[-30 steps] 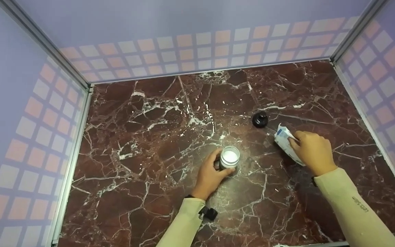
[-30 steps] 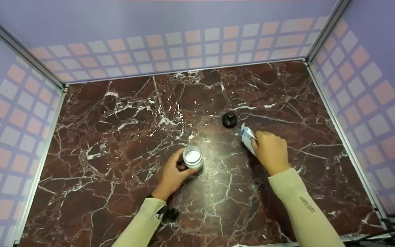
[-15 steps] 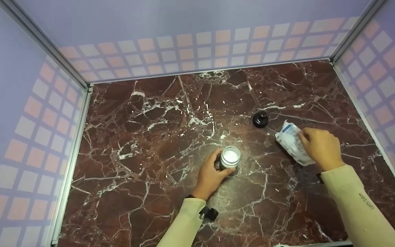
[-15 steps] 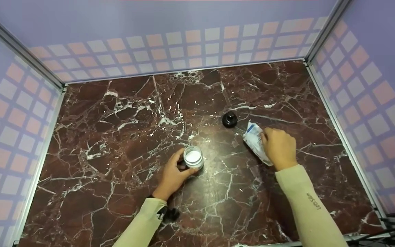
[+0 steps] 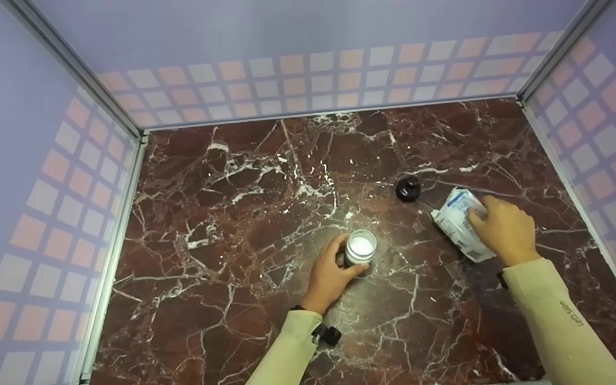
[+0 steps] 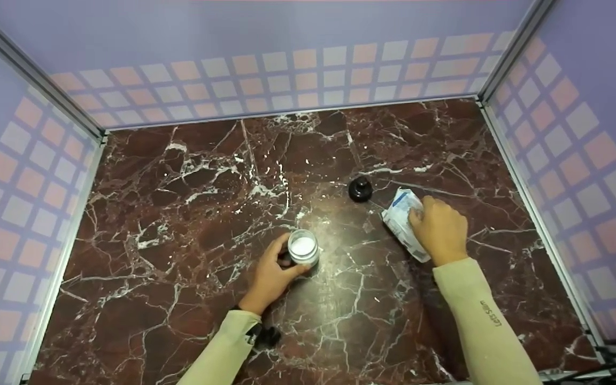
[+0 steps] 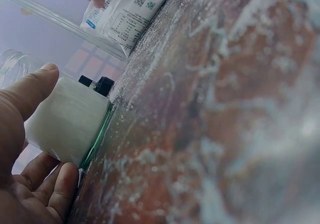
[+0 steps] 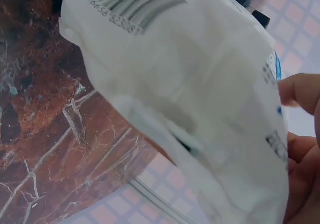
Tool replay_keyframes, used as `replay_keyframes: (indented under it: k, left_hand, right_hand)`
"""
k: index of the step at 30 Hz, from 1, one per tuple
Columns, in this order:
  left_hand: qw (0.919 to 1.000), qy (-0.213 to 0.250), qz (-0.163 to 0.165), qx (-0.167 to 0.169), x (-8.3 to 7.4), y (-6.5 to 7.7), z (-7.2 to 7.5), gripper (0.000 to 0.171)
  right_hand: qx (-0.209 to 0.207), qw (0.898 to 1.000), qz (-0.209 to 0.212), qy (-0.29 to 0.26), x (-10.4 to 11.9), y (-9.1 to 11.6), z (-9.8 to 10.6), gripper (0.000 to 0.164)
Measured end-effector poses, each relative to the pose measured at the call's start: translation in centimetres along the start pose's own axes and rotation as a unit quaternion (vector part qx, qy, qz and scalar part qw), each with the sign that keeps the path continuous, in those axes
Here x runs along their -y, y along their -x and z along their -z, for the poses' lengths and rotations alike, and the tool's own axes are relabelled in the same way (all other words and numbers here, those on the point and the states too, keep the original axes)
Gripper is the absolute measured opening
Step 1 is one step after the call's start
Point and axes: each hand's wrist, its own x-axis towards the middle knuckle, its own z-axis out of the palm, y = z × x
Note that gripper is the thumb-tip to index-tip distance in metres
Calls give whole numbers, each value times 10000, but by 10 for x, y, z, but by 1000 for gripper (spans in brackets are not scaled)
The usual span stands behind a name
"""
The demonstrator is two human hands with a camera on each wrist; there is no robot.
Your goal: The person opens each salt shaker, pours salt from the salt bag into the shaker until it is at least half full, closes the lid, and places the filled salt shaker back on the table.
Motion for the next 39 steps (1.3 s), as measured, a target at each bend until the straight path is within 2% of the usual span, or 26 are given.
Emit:
replay_keyframes:
  k: [4,11,13,18,20,22,28,32,39]
  left_hand:
    - [10000,16,-11,0,-1,0,1,82]
    - [10000,31,20,7,0,0,2,81]
    - [10000,33,14,4,1,0,2,81]
    - [9999,102,-16,31,1,0,1,81]
    - [9999,132,-30,50,0,0,1,80]
    - [9998,163,-39,70,0,0,1,80]
    - [9998,200,-45,56,0,0,1,80]
    - [9998,167,-35,55,0,0,0,81]
    - [9999,101,-8,58,1,1,-1,83]
  right_hand:
    - [162,9997,-125,-106,2,-1,7,35]
    - [195,9996,-116,-178,11,2,11,39]
    - [141,9998,-7,-171,14,3,10,37]
    - [-312,9980,534,-154,15,5,6,21]
    - [-412,9972,605,-139,12,4,7,20]
    - [-353,9981,482,-115,8,2,8,22]
    - [240,9994,-234,-1,-6,-4,11,30]
    - [401,9977,-537,-24,-13,-5,11,35]
    - [659,9955,-680,-89,-15,-2,14,47]
